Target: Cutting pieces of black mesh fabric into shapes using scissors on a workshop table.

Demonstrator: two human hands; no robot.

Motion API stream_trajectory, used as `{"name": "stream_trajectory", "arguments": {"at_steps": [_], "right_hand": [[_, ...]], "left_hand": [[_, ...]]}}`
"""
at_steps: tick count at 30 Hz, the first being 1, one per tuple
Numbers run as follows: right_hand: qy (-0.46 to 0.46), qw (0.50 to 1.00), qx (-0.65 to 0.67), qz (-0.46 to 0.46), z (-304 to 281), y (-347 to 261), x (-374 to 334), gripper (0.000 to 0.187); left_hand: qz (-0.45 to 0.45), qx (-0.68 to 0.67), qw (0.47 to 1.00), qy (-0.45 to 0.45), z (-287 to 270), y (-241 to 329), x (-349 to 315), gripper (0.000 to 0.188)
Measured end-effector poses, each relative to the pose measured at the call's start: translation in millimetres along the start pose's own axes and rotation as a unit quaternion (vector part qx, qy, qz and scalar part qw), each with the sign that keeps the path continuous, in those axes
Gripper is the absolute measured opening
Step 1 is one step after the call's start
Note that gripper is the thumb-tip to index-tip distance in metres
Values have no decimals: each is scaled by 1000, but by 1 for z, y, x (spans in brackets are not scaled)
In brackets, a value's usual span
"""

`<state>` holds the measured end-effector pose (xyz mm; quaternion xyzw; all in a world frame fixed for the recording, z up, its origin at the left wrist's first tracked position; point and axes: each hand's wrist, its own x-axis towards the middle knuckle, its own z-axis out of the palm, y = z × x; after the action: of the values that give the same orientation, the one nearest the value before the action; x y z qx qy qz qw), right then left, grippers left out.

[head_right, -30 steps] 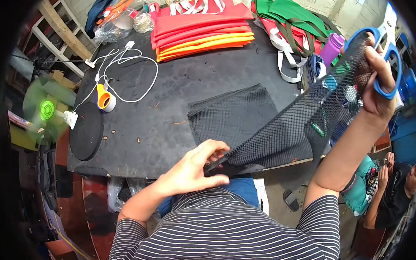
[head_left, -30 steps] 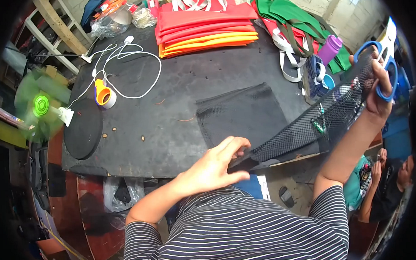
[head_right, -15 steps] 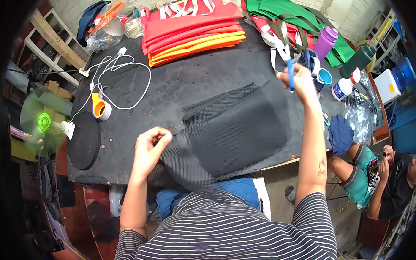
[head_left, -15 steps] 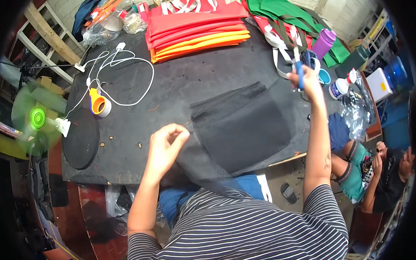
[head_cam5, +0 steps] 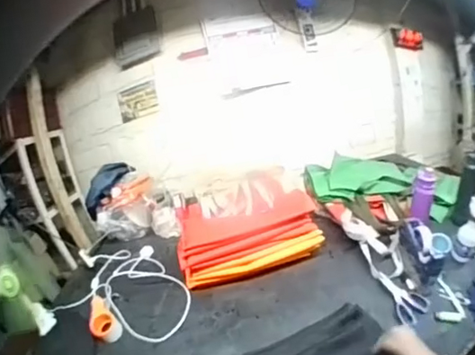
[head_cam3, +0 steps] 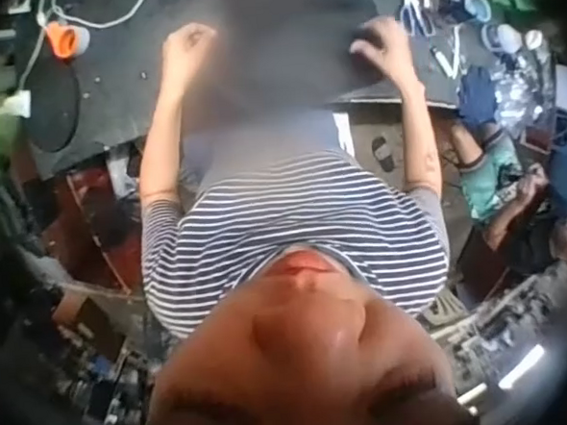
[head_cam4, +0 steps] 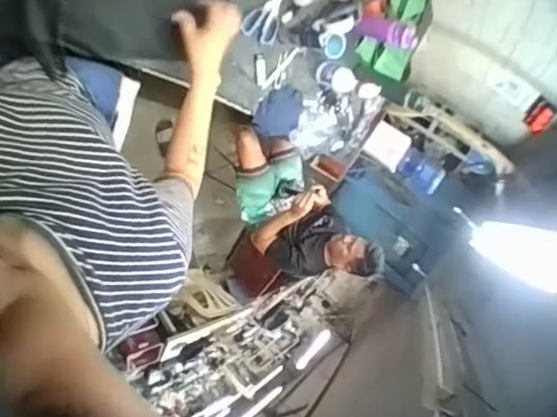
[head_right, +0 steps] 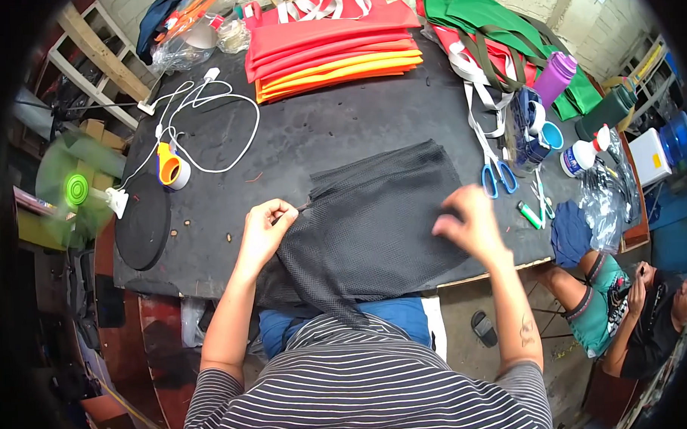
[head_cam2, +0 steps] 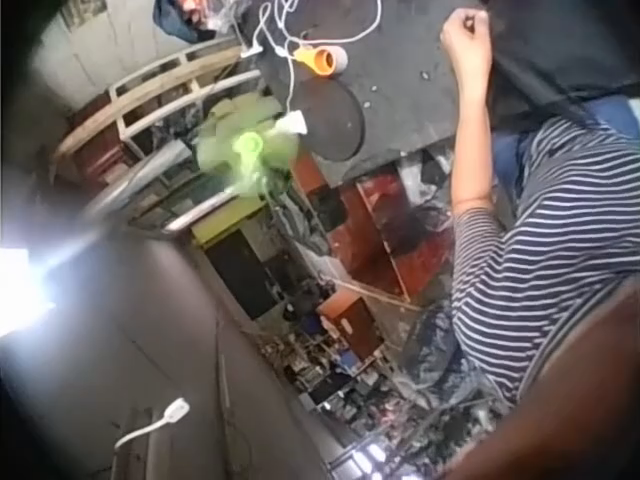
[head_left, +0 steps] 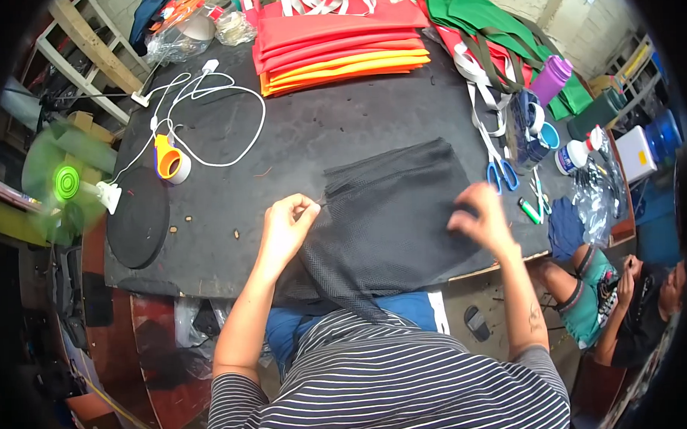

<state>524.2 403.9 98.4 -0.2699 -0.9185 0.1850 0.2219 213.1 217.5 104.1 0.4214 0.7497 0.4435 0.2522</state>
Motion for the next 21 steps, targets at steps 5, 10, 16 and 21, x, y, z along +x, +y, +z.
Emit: {"name": "stream_trajectory", "arguments": {"at_steps": [5,10,16,21], "right_hand": [[-136,990,25,-33,31,-31,-33,28],[-121,991,33,-56,15,-30,-15,11],[-154,983,58,-85,-5,-46,36,22],[-111,977,147,-107,38,-98,51,39]], "left_hand": [[-4,-4,1000,-28,1,6,5,19],[6,-4,999,-45,-1,3,4,23],[4,4,998,-56,-5,4,3,24],[9,-58,990,-125,-2,12,-4,22]]}}
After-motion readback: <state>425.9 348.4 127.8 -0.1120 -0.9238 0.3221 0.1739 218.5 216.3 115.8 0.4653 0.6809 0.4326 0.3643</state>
